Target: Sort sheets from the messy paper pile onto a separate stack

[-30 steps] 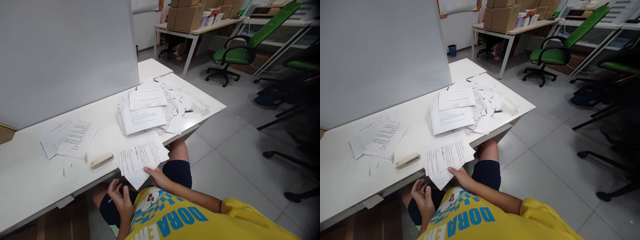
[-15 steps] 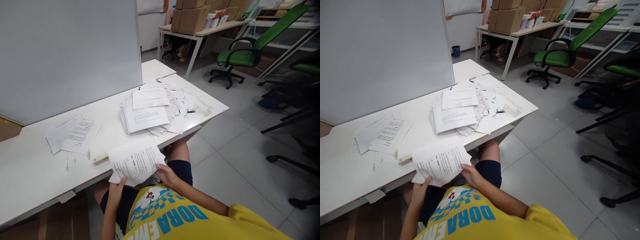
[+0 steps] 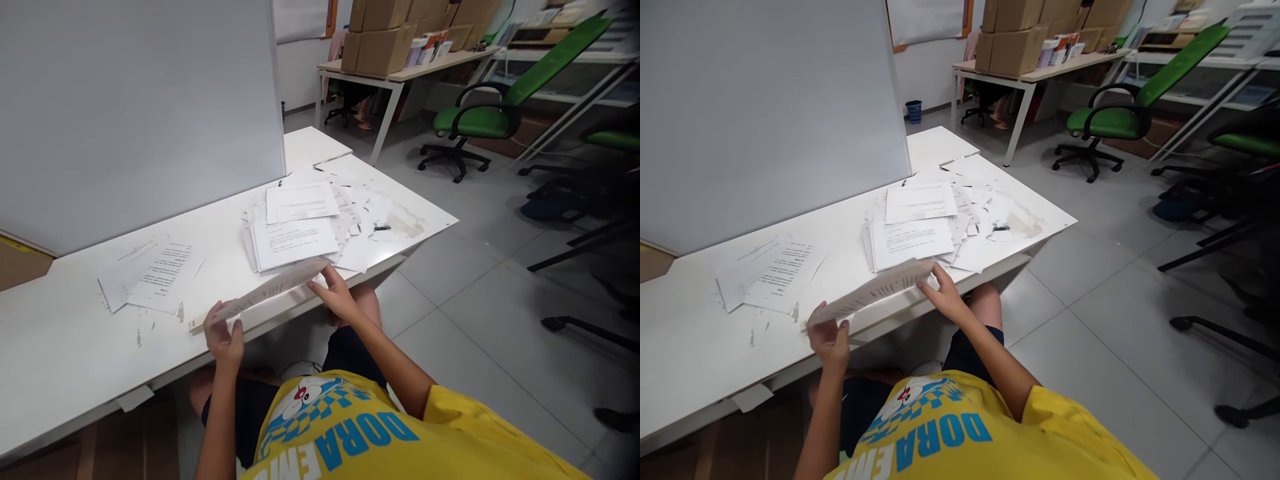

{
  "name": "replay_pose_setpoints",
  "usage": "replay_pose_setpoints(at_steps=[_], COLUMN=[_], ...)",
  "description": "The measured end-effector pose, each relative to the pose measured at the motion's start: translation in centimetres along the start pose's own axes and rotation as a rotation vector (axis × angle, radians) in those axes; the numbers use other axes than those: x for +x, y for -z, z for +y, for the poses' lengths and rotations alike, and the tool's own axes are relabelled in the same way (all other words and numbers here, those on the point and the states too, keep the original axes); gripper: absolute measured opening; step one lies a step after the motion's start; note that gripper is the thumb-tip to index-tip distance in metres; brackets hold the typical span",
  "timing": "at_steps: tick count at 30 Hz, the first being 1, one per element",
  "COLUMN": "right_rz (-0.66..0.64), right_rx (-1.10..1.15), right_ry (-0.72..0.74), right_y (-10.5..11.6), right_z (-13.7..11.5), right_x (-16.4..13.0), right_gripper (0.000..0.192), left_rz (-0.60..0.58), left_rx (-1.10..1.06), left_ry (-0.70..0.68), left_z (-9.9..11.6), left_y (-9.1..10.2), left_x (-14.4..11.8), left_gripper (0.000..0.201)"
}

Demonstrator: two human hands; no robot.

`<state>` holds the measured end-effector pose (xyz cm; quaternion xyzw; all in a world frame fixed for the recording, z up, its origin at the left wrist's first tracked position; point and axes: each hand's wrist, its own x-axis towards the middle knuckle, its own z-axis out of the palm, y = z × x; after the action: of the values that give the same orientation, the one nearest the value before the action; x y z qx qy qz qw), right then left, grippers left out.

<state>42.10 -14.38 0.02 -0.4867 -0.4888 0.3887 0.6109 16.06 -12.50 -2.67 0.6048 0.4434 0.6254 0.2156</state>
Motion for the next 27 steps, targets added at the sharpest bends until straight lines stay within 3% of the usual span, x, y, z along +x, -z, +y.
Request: replay_pose_setpoints(at_steps=[3,6,10,13,15,18,21,23,27], right_rz=[-0.031,-0.071,-0.048,-0.152,-0.221,-0.217,-0.248,-0.246,-0.217], right_rx=[0.027,0.027,0.056,0.066,0.018,0.034,0.115,0.115,0.109], right_ry=[-0.003,0.045,0.049,0.017,0.0,-0.095,-0.254,-0.354,-0.471], right_y=[0.3,0.3,-0.7,-1.4,-1.5,-0.8,0.1,0.2,-0.7], right_z=[1.4,1.9,0.6,-1.2,-2.2,-2.8,-2.3,-1.5,-0.2], right_x=[0.2,0.3,0.0,-0.8,-1.3,-1.8,-1.8,-1.7,-1.9], right_gripper=[0.043,0.036,0.023,0.019,0.022,0.031,0.039,0.041,0.038], left_rz=[-0.136,-0.155,-0.1,-0.144,-0.132,-0.029,-0.028,-0.064,-0.171], left_rx=[-0.021,-0.035,0.018,0.087,0.078,0.076,0.238,0.447,0.784], left_ry=[-0.153,-0.207,-0.062,0.054,0.103,0.242,0.309,0.203,-0.078], left_z=[-0.9,-1.6,-1.2,0.4,1.6,2.9,3.3,3.0,1.6], left_y=[-0.4,-0.6,-0.5,-0.1,0.2,1.1,2.6,3.6,4.3], left_x=[-0.1,-0.4,-0.5,-0.8,-1.0,-1.2,-1.1,-0.6,0.8], left_gripper=[0.051,0.057,0.054,0.053,0.053,0.051,0.058,0.059,0.04])
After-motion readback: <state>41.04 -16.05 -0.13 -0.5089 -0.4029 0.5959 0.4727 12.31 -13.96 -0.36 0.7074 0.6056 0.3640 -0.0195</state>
